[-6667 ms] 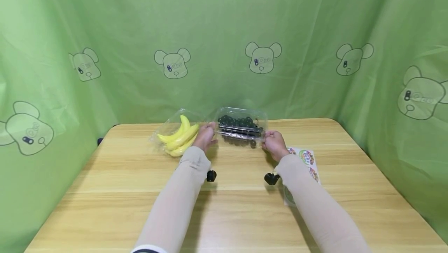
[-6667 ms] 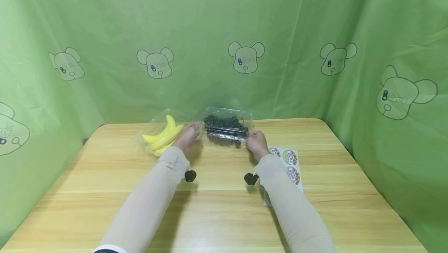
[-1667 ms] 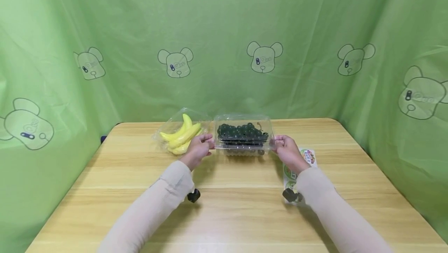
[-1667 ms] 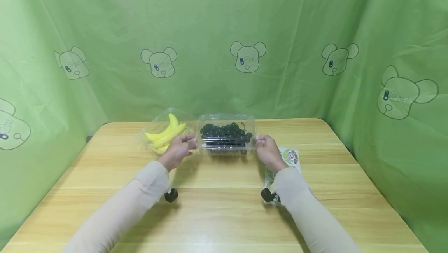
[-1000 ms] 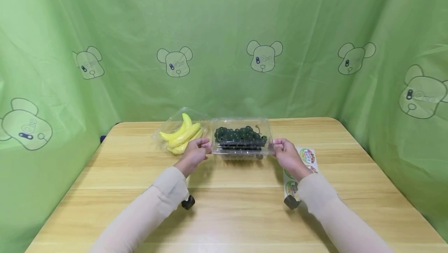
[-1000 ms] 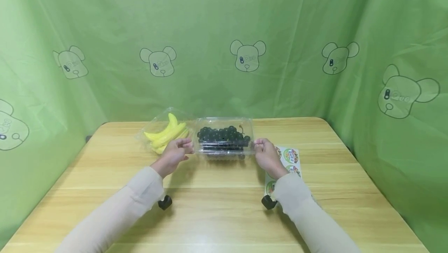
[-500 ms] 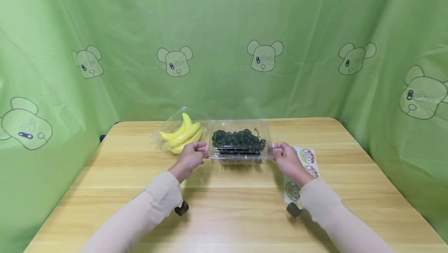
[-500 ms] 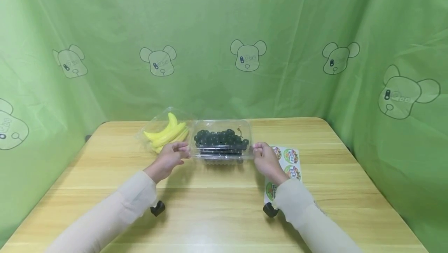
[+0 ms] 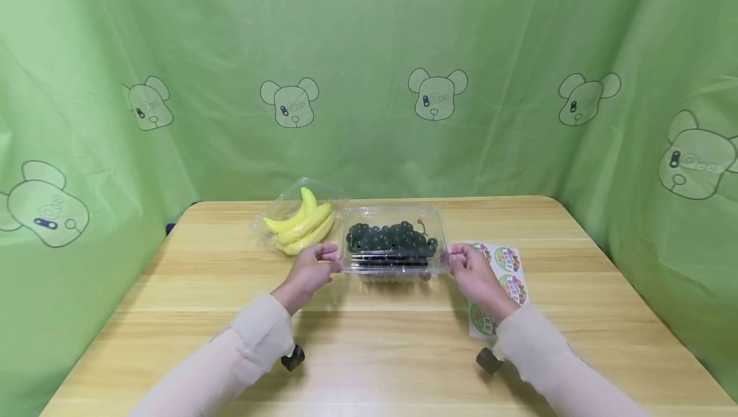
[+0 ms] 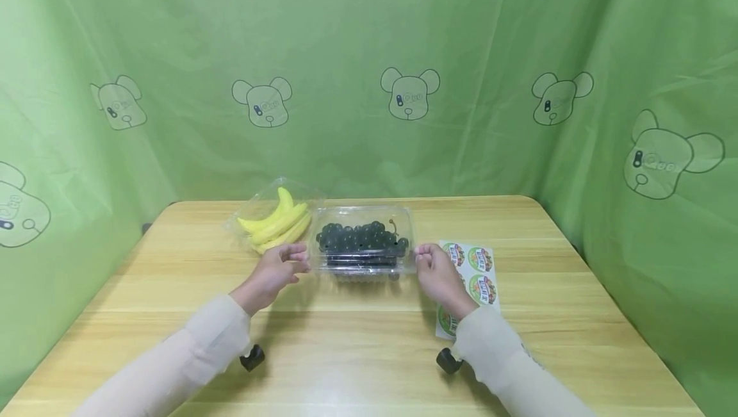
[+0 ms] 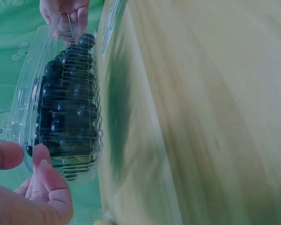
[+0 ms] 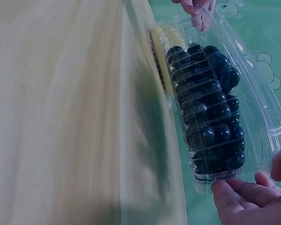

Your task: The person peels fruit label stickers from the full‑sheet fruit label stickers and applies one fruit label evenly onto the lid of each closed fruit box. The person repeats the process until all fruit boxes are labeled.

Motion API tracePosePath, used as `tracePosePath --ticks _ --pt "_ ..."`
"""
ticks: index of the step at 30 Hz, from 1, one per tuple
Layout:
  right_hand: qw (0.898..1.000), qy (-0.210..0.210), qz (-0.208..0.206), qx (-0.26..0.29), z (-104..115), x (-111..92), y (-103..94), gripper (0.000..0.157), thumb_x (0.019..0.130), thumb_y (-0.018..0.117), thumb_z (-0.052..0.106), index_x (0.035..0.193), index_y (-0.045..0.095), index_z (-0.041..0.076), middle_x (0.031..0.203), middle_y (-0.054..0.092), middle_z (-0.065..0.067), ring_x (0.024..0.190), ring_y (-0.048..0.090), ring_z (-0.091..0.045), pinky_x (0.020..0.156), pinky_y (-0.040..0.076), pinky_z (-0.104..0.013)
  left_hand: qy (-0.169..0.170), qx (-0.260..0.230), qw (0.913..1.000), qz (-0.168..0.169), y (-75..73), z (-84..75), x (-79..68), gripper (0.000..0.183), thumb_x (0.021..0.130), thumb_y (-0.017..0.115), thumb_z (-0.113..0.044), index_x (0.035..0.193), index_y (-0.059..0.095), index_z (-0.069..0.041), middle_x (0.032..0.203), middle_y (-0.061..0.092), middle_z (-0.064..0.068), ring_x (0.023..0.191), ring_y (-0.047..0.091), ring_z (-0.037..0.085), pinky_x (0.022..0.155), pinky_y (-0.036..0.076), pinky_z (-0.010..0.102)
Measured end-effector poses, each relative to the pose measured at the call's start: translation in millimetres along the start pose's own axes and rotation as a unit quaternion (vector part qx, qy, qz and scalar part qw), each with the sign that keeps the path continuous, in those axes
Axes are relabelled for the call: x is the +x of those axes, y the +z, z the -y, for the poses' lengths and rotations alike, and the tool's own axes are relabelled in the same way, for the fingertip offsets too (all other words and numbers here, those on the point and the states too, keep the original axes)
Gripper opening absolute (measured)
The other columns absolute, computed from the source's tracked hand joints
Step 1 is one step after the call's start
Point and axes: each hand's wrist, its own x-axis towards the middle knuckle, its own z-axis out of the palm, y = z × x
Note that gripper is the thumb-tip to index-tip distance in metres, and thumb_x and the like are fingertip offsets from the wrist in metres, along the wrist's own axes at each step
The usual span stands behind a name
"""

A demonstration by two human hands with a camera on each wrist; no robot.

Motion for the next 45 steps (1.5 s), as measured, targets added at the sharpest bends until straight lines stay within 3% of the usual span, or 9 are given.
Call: tracePosePath --ticks 5,27,36,45 --pt "1.0 -0.004 0.007 0.013 0 -7 2.3 0.029 0.102 0.036 0.006 0.125 0.042 -0.01 0.098 0.053 -0.014 0.071 0.045 -0.016 0.054 0.044 -0.021 0.002 0.004 1.0 -0.003 -1.7 3.0 -5.2 0.045 0.083 0.061 0.01 0.127 0.053 0.006 0.107 0.058 0.014 0.089 0.063 0.023 0.087 0.051 0.047" --pt "1.0 0.008 -0.001 0.005 -6 -24 12.7 0.028 0.101 0.04 0.005 0.124 0.044 -0.009 0.1 0.053 -0.015 0.075 0.047 -0.019 0.056 0.046 -0.022 0.016 0.019 0.9997 0.005 -6.7 11.2 -20.5 0.044 0.082 0.062 0.01 0.126 0.053 0.009 0.105 0.058 0.014 0.085 0.064 0.021 0.083 0.053 0.047" --pt "1.0 0.005 0.002 -0.006 -7 -29 14.1 0.029 0.101 0.04 0.006 0.125 0.043 -0.01 0.108 0.055 -0.018 0.089 0.052 -0.03 0.07 0.051 -0.024 0.017 0.022 0.9995 0.01 -7.8 11.1 -26.1 0.045 0.083 0.062 0.008 0.127 0.053 0.009 0.108 0.058 0.016 0.088 0.063 0.023 0.085 0.053 0.047" --pt "1.0 0.004 0.008 -0.004 -10 -32 15.3 0.029 0.101 0.039 0.004 0.126 0.043 -0.01 0.109 0.055 -0.02 0.088 0.053 -0.03 0.069 0.052 -0.025 0.018 0.021 0.9996 0.01 -7.8 15.2 -28.2 0.044 0.082 0.062 0.009 0.126 0.052 0.01 0.103 0.058 0.013 0.086 0.063 0.021 0.083 0.053 0.046"
